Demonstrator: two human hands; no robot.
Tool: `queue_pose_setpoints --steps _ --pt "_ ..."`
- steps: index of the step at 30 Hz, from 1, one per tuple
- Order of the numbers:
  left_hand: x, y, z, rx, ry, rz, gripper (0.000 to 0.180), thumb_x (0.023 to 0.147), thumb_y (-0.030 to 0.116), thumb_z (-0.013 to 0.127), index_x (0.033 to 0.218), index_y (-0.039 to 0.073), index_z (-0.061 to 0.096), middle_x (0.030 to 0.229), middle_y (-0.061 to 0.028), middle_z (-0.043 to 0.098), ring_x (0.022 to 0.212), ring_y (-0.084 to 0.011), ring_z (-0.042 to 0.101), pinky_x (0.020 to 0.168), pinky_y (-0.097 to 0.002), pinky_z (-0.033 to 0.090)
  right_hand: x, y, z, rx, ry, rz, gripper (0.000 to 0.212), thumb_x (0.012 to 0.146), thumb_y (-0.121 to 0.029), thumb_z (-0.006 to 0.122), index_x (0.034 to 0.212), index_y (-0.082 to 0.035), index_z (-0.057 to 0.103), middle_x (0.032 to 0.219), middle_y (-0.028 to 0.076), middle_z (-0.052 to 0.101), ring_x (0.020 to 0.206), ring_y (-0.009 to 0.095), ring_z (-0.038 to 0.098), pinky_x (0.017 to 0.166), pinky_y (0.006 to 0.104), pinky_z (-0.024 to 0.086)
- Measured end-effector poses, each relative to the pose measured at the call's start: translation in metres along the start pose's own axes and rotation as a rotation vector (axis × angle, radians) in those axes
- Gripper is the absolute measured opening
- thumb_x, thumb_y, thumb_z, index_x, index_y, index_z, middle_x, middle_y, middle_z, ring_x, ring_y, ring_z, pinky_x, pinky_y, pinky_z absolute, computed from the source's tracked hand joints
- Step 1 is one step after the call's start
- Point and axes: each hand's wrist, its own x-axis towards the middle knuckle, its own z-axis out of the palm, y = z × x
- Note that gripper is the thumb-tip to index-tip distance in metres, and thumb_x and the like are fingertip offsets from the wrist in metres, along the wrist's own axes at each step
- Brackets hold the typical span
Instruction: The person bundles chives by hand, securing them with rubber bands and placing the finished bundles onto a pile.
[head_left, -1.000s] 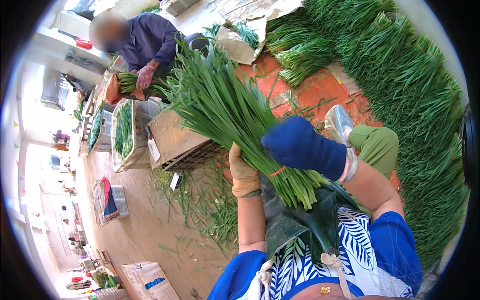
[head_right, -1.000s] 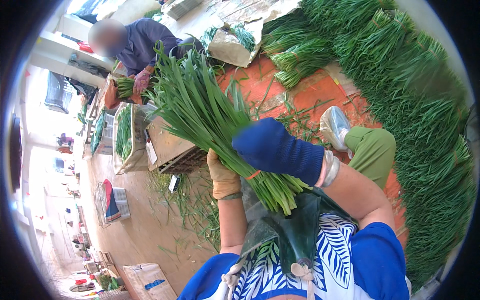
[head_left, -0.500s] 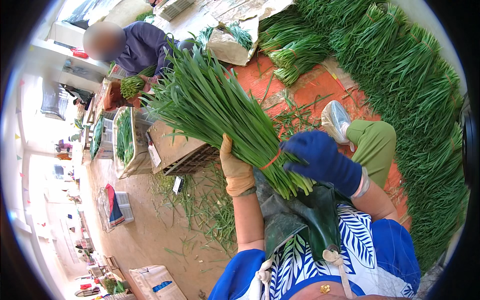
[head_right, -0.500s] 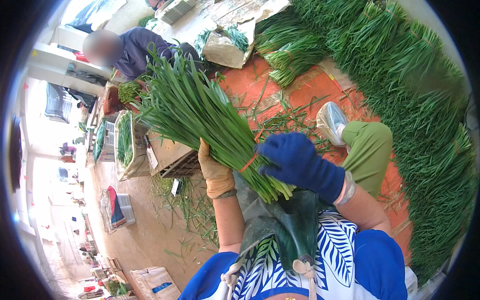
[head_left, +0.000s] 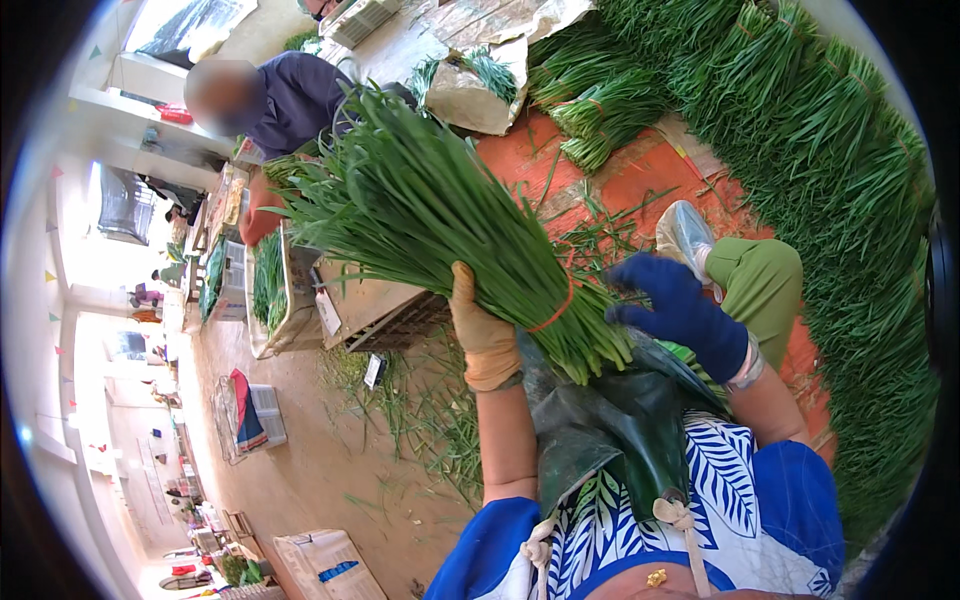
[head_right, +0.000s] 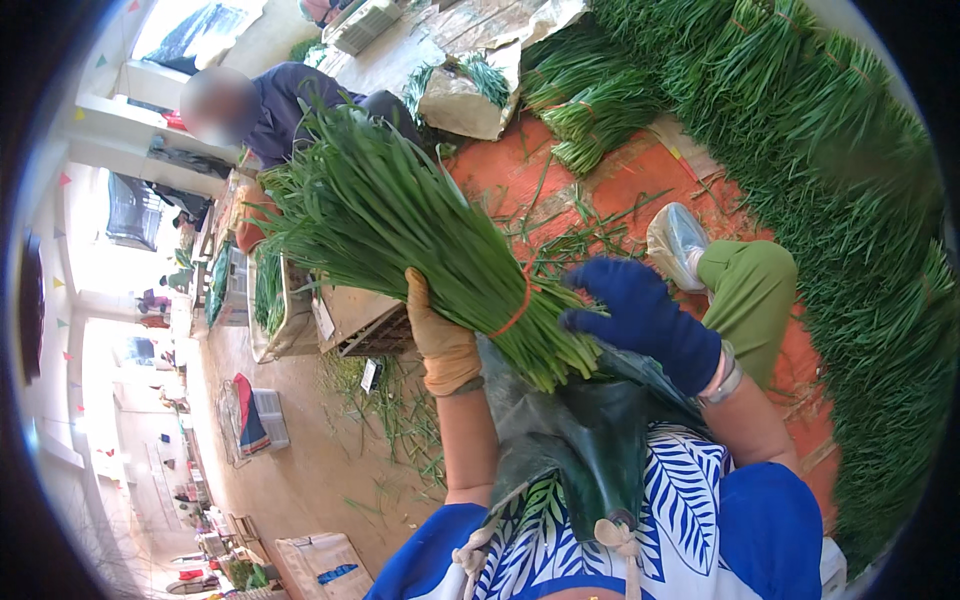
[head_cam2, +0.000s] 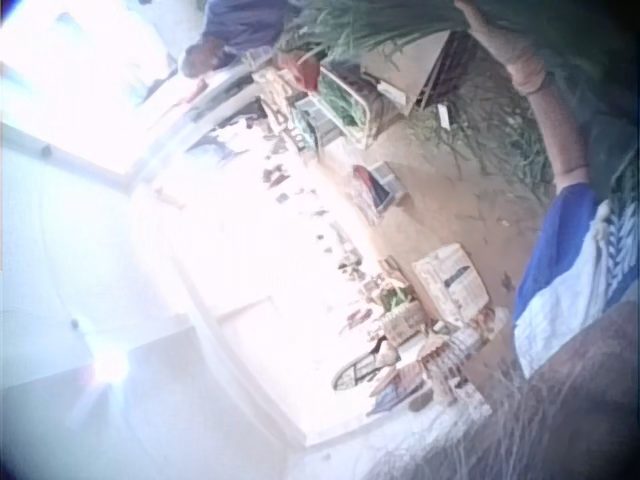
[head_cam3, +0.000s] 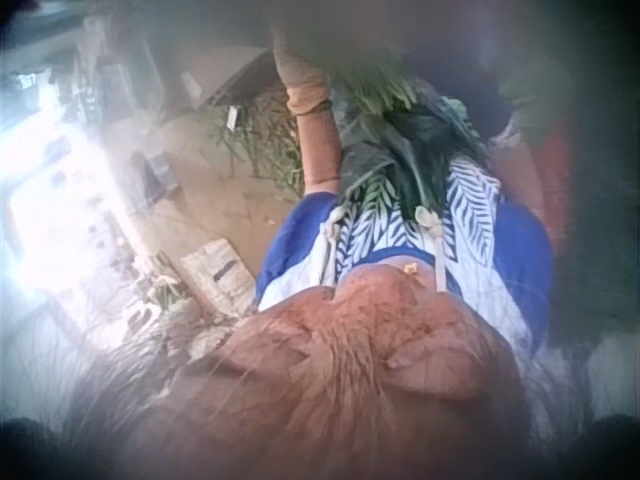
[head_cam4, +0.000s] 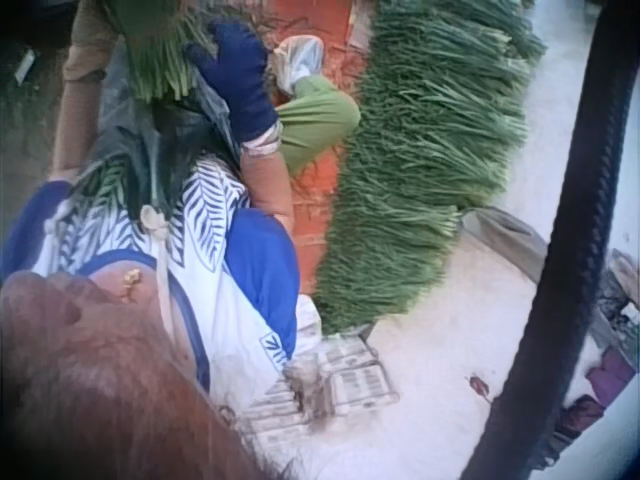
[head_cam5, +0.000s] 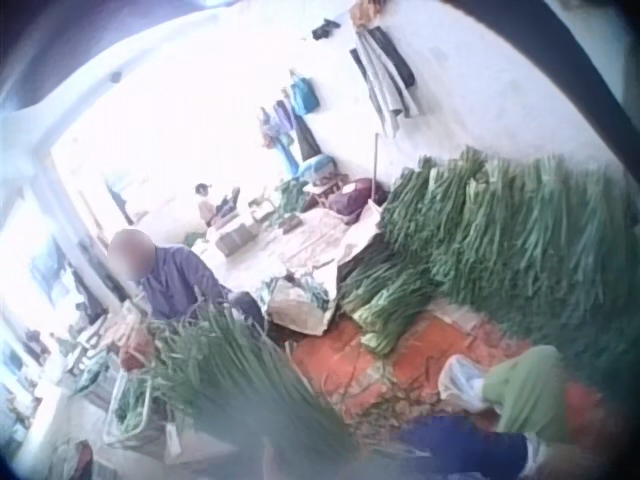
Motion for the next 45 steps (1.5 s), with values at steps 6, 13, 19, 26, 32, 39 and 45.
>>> queue_pose_setpoints --steps 6,13,19,26,32,39,45 --pt "-0.004 -0.042 0.045 0.207 -0.063 0.094 0.051 0.086 0.013 0.068 0.132 0.003 0.048 0.125 -0.0065 0.056 0.111 -0.0214 0.055 0.097 -0.0371 0.046 0.079 -0.022 -0.002 -0.265 0.675 -0.208 0.090 0.074 -0.028 0.079 0.144 0.000 0.030 0.134 0.018 0.051 0.123 0.028 0.052 0.097 0.0370 0.044" --pt "-0.015 -0.063 0.055 0.124 -0.074 0.027 0.047 0.089 0.017 0.066 0.130 0.003 0.048 0.121 -0.0078 0.058 0.106 -0.0228 0.058 0.094 -0.0373 0.049 0.091 0.024 -0.027 0.542 0.709 -0.089 0.054 0.077 -0.010 0.071 0.126 0.002 0.052 0.112 0.010 0.065 0.102 0.023 0.064 0.088 0.0346 0.050" --pt "-0.010 -0.061 0.027 0.091 0.033 -0.018 0.048 0.092 0.026 0.062 0.131 0.001 0.047 0.121 -0.0094 0.058 0.105 -0.0252 0.059 0.092 -0.0386 0.051 0.046 0.038 -0.030 0.845 0.859 0.252 0.043 0.074 -0.003 0.072 0.115 0.000 0.058 0.107 0.008 0.067 0.094 0.017 0.064 0.083 0.0318 0.051" --pt "-0.012 -0.065 0.035 0.079 0.012 -0.131 0.039 0.092 0.015 0.061 0.128 0.003 0.051 0.119 -0.0058 0.059 0.103 -0.0213 0.059 0.091 -0.0353 0.050 0.062 0.012 -0.030 0.277 0.744 0.023 0.073 0.074 -0.022 0.081 0.133 0.001 0.044 0.114 0.014 0.064 0.096 0.021 0.065 0.084 0.0336 0.051" --pt "-0.021 -0.080 0.037 0.196 -0.021 -0.100 0.035 0.092 0.012 0.061 0.124 0.003 0.052 0.114 -0.0044 0.059 0.102 -0.0203 0.058 0.090 -0.0347 0.049 0.112 -0.019 -0.028 -0.449 0.741 -0.090 0.091 0.069 -0.031 0.080 0.141 0.000 0.034 0.119 0.018 0.060 0.104 0.034 0.062 0.089 0.0409 0.048" --pt "-0.010 -0.070 0.026 0.073 0.083 -0.110 0.041 0.091 0.013 0.062 0.129 0.004 0.050 0.123 -0.0067 0.058 0.109 -0.0250 0.057 0.095 -0.0379 0.048 0.084 0.053 -0.044 0.163 0.660 0.125 0.057 0.076 -0.013 0.074 0.126 -0.003 0.049 0.112 0.010 0.064 0.094 0.019 0.064 0.082 0.0336 0.051" --pt "0.013 -0.077 0.009 0.131 0.138 -0.124 0.040 0.093 0.023 0.059 0.127 0.002 0.053 0.121 -0.0084 0.060 0.109 -0.0257 0.058 0.095 -0.0406 0.048 0.055 0.090 -0.053 0.412 0.893 0.025 0.077 0.079 -0.016 0.077 0.142 -0.004 0.034 0.134 0.012 0.049 0.119 0.020 0.050 0.099 0.0351 0.043"
